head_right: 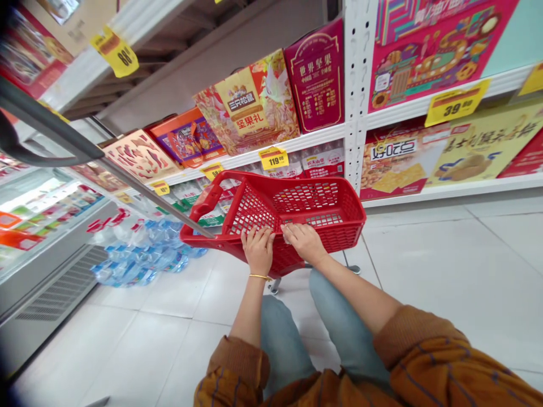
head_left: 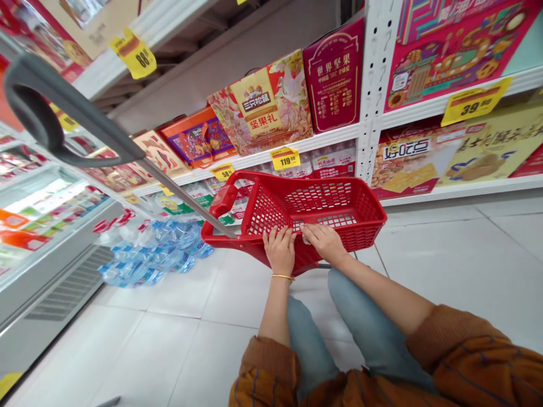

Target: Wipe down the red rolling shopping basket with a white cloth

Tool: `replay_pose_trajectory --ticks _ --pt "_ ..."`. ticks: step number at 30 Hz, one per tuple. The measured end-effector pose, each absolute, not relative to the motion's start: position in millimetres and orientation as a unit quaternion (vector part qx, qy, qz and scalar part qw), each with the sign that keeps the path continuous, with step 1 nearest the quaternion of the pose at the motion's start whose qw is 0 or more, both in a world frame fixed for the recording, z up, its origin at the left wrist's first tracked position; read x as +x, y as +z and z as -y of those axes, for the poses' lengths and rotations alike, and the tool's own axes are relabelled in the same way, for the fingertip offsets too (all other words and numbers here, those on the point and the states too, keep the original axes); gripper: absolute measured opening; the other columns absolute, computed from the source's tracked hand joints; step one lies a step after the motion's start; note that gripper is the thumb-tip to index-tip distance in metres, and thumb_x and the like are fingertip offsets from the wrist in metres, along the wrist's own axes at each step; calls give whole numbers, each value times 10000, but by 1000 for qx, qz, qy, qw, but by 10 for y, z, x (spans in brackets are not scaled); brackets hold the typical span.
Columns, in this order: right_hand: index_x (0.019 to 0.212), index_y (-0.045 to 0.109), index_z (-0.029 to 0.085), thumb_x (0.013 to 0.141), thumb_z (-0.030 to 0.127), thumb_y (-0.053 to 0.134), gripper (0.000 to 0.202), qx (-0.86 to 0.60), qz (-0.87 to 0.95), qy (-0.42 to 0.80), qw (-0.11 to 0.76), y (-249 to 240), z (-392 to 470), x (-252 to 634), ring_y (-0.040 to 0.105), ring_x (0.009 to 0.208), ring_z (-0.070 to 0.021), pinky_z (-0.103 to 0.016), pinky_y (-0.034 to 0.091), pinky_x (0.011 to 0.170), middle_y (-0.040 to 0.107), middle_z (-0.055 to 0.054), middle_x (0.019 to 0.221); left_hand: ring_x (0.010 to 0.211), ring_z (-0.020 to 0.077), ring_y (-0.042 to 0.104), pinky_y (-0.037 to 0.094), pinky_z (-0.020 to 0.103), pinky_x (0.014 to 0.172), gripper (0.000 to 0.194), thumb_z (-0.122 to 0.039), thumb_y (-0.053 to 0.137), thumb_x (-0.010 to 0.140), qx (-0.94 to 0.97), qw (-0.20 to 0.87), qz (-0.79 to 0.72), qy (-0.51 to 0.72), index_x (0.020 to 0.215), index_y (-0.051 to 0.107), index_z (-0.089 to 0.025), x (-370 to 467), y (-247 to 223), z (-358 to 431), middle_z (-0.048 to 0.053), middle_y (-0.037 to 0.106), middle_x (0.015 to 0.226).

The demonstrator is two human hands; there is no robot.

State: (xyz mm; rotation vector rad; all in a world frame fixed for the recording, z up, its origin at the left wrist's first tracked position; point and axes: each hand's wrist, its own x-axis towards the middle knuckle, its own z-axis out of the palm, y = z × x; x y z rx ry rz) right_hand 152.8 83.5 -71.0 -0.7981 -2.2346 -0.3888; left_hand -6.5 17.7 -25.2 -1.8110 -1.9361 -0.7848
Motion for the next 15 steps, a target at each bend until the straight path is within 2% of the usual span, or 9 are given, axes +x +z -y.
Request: replay_pose_trajectory --ticks 8,12,15 --pt "1326 539 184 939 173 510 388 -314 861 -154 369 -783 -943 1959 586 1036 -213 -369 397 908 664 -101 1211 1221 254 546 241 531 1163 245 -351 502 945 -647 182 688 -275 1053 709 -276 -114 -261 -181 13 714 1157" --pt "1310 552 192 930 165 523 381 -326 865 -135 356 -788 -983 2056 582 1004 -206 -350 397 854 669 -102 1188 1239 272 536 227 572 1164 268 -347 483 949 -636 184 700 -268 1057 712 -258 -94 -194 -168 35 712 1161" --pt "1258 587 181 941 177 508 327 -342 859 -124 360 -757 -965 1991 577 988 -200 -342 391 845 680 -97 1151 1333 301 449 202 591 1168 324 -334 442 962 -627 202 709 -251 1126 689 -204 7 -132 -187 71 661 1257"
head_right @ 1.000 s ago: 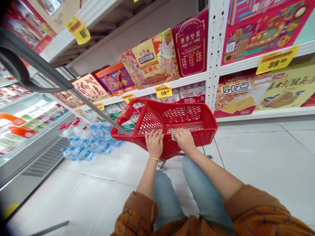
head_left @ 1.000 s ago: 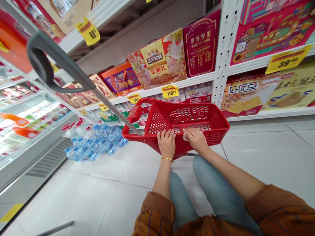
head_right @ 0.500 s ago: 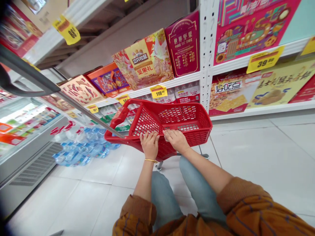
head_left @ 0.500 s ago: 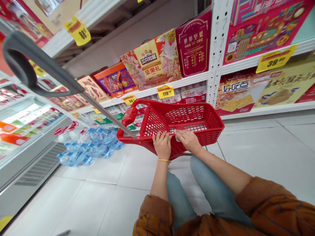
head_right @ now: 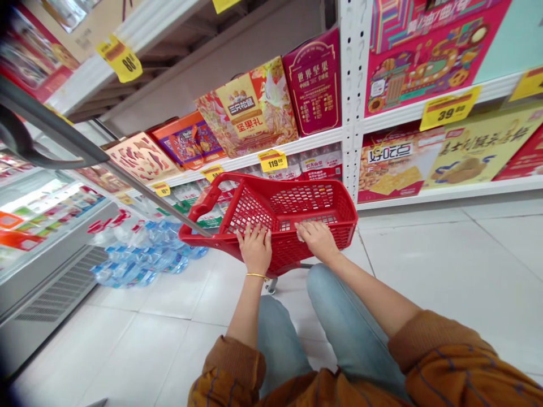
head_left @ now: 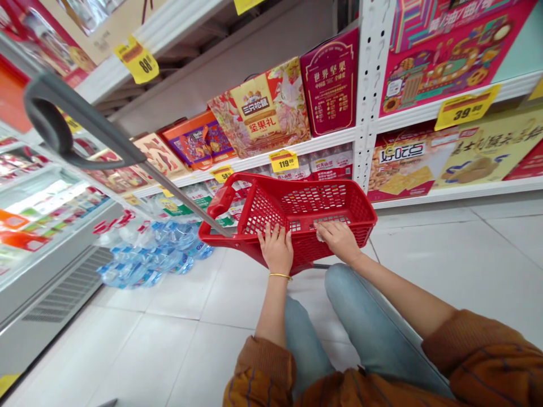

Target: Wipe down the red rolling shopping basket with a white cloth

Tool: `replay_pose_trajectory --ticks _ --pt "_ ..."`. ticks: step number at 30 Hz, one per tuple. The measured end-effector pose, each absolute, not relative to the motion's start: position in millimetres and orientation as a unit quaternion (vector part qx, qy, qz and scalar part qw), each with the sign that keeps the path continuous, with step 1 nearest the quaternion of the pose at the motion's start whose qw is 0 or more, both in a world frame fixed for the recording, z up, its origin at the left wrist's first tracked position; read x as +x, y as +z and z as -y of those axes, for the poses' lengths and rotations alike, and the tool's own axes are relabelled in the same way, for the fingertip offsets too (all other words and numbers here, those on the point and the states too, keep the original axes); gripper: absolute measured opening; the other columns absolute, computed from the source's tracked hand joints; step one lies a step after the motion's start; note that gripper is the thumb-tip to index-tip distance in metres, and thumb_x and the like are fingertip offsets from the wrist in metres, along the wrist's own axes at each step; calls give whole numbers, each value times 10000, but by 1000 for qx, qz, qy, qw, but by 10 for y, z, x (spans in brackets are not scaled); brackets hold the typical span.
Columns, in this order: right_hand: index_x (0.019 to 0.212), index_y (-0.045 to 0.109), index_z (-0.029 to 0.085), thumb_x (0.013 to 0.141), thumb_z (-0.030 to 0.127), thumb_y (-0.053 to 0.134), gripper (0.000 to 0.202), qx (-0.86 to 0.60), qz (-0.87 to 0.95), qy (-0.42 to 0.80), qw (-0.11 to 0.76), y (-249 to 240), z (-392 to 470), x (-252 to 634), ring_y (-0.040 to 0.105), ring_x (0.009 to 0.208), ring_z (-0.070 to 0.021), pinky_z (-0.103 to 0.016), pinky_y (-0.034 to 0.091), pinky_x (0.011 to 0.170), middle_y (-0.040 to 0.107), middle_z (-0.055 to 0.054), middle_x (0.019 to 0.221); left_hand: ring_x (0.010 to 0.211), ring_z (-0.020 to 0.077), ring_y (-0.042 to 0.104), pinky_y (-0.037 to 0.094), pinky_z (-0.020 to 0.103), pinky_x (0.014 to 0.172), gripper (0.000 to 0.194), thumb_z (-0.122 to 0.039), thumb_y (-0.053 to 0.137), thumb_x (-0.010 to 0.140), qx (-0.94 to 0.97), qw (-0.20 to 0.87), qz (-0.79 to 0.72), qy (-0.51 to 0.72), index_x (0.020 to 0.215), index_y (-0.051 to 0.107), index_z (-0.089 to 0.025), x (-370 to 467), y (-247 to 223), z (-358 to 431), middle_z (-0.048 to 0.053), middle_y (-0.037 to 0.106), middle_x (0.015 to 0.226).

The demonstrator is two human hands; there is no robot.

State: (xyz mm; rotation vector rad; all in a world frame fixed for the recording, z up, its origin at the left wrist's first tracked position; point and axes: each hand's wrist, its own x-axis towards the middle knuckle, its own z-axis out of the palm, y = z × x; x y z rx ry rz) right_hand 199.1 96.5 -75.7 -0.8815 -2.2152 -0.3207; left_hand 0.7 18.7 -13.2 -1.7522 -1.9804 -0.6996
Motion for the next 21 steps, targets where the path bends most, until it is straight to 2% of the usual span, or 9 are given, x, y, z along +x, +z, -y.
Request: replay_pose_trajectory --ticks 3,7,14,21 --pt "1216 609 173 955 212 492 289 -361 847 -122 371 -735 -927 1899 573 979 -200 -341 385 854 688 -91 1123 1416 281 332 203 560 1180 396 -311 389 980 -667 199 684 -218 1311 566 -185 173 -139 -253 72 527 1419" --pt "1237 598 171 952 229 495 308 -362 847 -126 368 -765 -911 1864 569 1002 -210 -350 388 866 677 -104 1149 1419 245 334 251 505 1176 464 -348 366 988 -717 166 653 -180 1433 417 -227 352 -281 -349 40 458 1477" --pt "1311 554 231 941 219 511 372 -344 853 -162 356 -906 -975 1970 564 1088 -222 -365 387 932 653 -77 1237 1384 255 382 276 491 1164 488 -375 467 947 -731 163 641 -168 1431 402 -369 298 -452 -332 -32 450 1482" --pt "1365 505 213 944 220 509 420 -344 849 -188 354 -964 -1026 2118 561 1181 -246 -387 406 977 596 -87 1336 1361 260 403 268 485 1160 450 -406 440 956 -735 154 640 -165 1405 440 -382 253 -439 -333 -39 490 1454"
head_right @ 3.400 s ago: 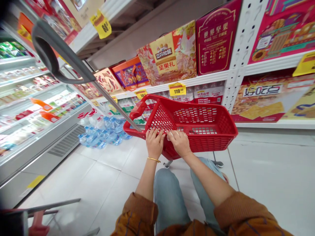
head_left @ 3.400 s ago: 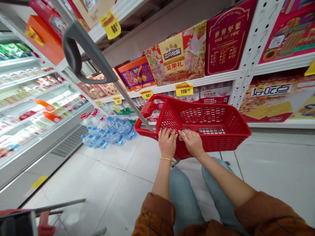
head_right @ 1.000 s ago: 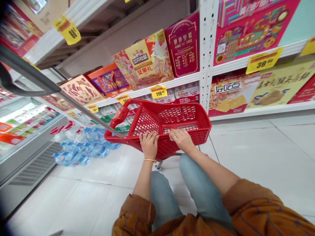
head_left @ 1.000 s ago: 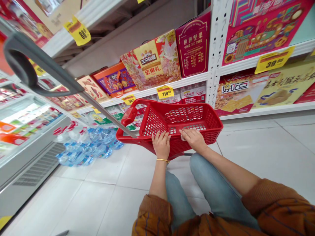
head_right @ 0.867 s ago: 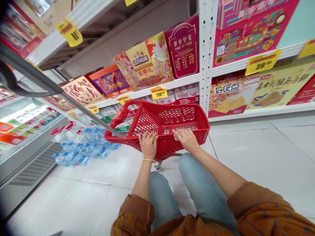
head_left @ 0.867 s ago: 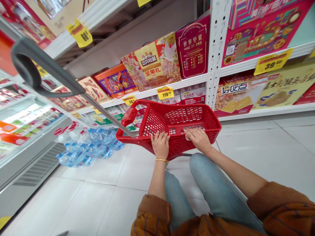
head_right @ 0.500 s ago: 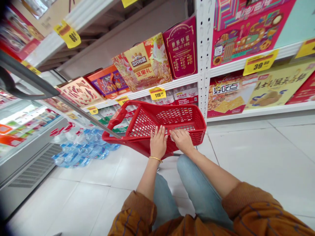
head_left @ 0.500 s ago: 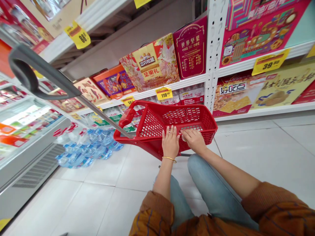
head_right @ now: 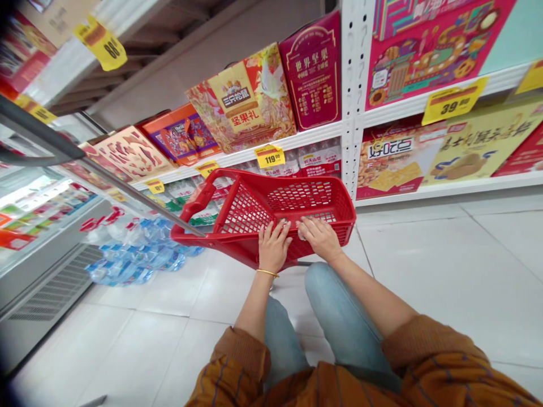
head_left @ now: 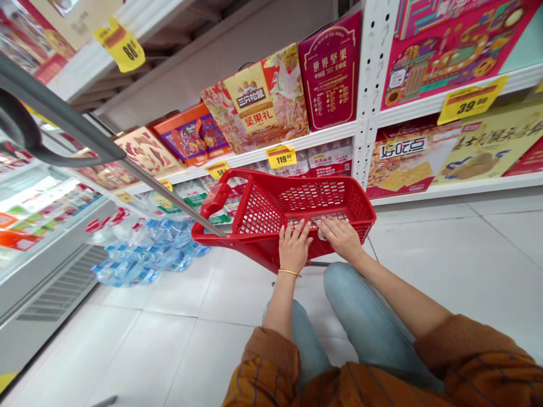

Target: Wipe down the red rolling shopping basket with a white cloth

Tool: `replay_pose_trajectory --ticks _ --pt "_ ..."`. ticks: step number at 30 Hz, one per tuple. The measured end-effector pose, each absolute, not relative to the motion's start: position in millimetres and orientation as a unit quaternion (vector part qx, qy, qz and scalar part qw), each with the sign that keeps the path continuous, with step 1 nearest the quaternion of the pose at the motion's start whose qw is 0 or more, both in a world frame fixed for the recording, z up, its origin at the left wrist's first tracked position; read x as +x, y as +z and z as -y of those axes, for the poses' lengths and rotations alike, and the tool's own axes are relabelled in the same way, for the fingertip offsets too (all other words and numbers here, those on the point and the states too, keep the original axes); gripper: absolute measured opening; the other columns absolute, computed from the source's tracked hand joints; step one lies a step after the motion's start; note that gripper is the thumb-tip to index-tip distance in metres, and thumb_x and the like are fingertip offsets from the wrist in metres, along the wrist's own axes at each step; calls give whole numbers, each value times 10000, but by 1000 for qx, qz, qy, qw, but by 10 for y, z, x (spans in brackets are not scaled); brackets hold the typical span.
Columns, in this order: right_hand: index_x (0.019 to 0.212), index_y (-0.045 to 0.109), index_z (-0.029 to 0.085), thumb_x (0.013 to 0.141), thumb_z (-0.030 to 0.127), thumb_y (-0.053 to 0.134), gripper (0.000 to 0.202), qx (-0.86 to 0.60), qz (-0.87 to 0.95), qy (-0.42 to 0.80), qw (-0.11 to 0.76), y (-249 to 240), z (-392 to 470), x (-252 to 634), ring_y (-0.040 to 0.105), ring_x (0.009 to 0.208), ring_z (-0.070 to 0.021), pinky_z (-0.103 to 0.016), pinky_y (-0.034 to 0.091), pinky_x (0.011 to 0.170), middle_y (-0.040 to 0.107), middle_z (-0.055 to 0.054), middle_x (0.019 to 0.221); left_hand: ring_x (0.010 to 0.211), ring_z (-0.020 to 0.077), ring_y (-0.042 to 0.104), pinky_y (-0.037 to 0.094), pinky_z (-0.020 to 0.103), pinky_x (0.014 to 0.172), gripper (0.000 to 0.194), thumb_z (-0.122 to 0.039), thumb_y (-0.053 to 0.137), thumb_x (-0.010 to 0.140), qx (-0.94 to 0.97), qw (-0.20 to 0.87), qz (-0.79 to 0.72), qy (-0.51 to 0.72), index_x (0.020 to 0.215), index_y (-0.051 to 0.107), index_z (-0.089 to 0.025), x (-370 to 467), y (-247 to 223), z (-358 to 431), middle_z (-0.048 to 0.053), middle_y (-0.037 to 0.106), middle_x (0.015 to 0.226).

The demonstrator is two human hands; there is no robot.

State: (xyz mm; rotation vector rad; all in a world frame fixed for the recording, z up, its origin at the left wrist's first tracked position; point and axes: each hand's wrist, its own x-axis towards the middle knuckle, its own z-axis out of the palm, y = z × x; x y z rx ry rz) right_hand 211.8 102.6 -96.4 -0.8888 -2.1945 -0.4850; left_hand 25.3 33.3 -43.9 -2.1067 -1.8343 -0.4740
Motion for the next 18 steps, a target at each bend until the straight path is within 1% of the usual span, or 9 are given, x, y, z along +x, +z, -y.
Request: replay_pose_trajectory --ticks 5,8,10,14,18 --pt "1367 494 193 949 199 489 418 -357 840 -152 379 -958 -1033 2248 470 1314 -245 -441 363 1080 527 -111 1406 1337 266 423 261 502 1156 432 -419 430 960 -731 135 647 -171 1388 466 -369 277 -397 -331 -29 546 1406" --pt "1345 511 190 961 202 459 388 -375 823 -150 399 -939 -998 2160 446 1336 -257 -501 337 1099 555 -107 1379 1338 262 418 235 514 1164 419 -414 434 960 -725 130 651 -185 1373 486 -366 305 -401 -330 -18 573 1379" --pt "1335 521 193 966 215 447 378 -368 823 -146 407 -920 -966 2031 452 1330 -255 -511 340 1097 584 -106 1346 1337 256 416 218 521 1170 404 -398 426 966 -722 127 652 -193 1361 502 -360 321 -414 -330 -14 587 1362" --pt "1349 515 178 964 226 456 392 -359 831 -137 401 -898 -928 1798 493 1284 -239 -451 363 1078 594 -114 1332 1337 244 415 213 515 1174 372 -368 415 973 -717 123 659 -194 1319 548 -343 328 -421 -330 -15 604 1341" --pt "1349 520 151 965 237 468 396 -367 837 -137 382 -905 -944 1782 569 1166 -236 -394 403 1003 624 -132 1285 1337 230 418 204 496 1181 354 -369 403 979 -713 109 667 -187 1287 575 -347 315 -393 -328 -22 616 1326"
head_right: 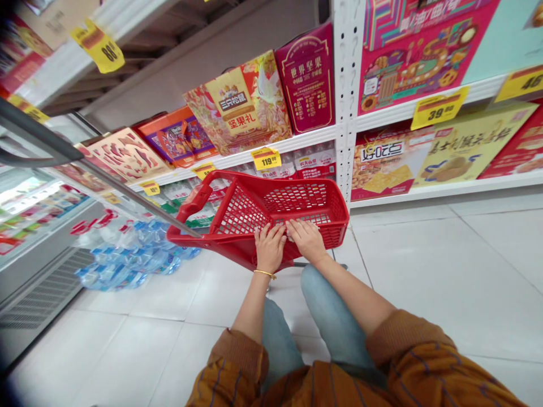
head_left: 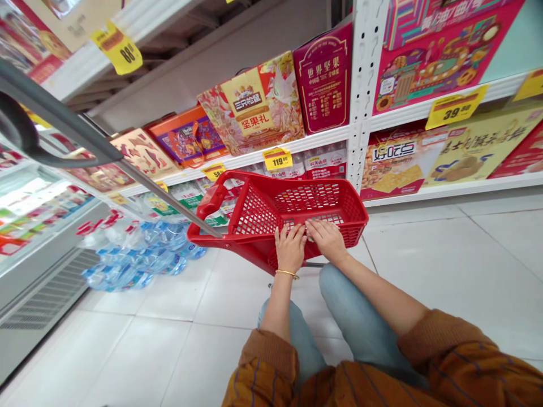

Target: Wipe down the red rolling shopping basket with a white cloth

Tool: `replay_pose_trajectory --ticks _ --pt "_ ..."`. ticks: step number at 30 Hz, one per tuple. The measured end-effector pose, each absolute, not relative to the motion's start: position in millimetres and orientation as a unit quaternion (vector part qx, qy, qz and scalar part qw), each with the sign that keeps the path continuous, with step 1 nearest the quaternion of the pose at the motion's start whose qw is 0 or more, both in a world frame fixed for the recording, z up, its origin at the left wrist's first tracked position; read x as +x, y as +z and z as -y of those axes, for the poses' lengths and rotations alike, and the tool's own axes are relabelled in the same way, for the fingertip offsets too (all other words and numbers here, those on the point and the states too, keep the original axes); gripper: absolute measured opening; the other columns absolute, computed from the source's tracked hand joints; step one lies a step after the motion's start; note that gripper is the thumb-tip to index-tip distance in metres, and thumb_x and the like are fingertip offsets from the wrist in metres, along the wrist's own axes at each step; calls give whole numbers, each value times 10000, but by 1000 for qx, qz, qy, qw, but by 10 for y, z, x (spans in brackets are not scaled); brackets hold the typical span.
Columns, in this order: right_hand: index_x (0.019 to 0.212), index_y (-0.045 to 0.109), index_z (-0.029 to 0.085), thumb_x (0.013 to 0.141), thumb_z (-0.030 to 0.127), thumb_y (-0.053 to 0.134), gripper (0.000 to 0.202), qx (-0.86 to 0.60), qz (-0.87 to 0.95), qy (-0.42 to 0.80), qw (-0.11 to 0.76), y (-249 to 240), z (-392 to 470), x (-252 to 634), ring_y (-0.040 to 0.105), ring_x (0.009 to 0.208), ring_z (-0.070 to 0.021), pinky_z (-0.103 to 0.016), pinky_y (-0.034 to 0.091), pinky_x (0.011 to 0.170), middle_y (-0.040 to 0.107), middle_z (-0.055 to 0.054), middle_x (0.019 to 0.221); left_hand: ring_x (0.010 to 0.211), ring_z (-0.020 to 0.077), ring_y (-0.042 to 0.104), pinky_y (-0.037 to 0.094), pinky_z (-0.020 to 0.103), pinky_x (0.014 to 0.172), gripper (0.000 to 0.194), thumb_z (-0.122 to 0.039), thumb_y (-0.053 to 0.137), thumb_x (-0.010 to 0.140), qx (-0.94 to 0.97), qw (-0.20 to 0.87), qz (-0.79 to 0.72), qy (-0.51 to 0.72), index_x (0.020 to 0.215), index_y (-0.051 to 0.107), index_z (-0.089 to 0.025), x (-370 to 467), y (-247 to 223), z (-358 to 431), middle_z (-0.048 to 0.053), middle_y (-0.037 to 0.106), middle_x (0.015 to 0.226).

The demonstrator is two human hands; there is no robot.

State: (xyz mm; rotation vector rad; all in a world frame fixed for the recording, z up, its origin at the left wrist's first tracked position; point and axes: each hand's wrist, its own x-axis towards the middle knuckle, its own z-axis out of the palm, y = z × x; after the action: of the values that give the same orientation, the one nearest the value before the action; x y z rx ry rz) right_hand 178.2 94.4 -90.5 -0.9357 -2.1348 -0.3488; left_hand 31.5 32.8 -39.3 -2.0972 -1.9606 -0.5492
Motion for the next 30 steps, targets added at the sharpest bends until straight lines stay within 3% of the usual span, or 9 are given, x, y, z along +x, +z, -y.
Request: replay_pose_trajectory --ticks 10,17,25,30 --pt "1324 532 145 956 221 497 377 -343 844 -196 363 -852 -979 2041 587 1080 -236 -366 404 933 648 -106 1251 1329 224 426 177 495 1186 341 -364 407 979 -717 94 663 -191 1274 578 -375 297 -383 -324 -39 618 1322" --pt "1352 502 144 962 214 478 397 -354 847 -174 357 -890 -1012 2232 575 1080 -233 -378 402 931 652 -127 1223 1320 225 428 166 491 1189 336 -374 396 984 -711 86 663 -218 1260 588 -373 317 -385 -322 -57 630 1301" --pt "1301 545 128 952 198 481 362 -412 802 -157 403 -859 -883 1944 534 1044 -264 -429 394 935 672 -127 1144 1305 238 444 178 524 1182 316 -357 423 975 -695 84 675 -235 1217 625 -350 360 -410 -326 -26 657 1260" --pt "1315 535 143 957 245 485 376 -386 827 -139 385 -849 -865 1784 532 1038 -253 -408 396 926 659 -125 1171 1290 251 455 167 546 1179 301 -357 440 968 -695 86 674 -235 1186 645 -326 323 -406 -318 -11 667 1240"
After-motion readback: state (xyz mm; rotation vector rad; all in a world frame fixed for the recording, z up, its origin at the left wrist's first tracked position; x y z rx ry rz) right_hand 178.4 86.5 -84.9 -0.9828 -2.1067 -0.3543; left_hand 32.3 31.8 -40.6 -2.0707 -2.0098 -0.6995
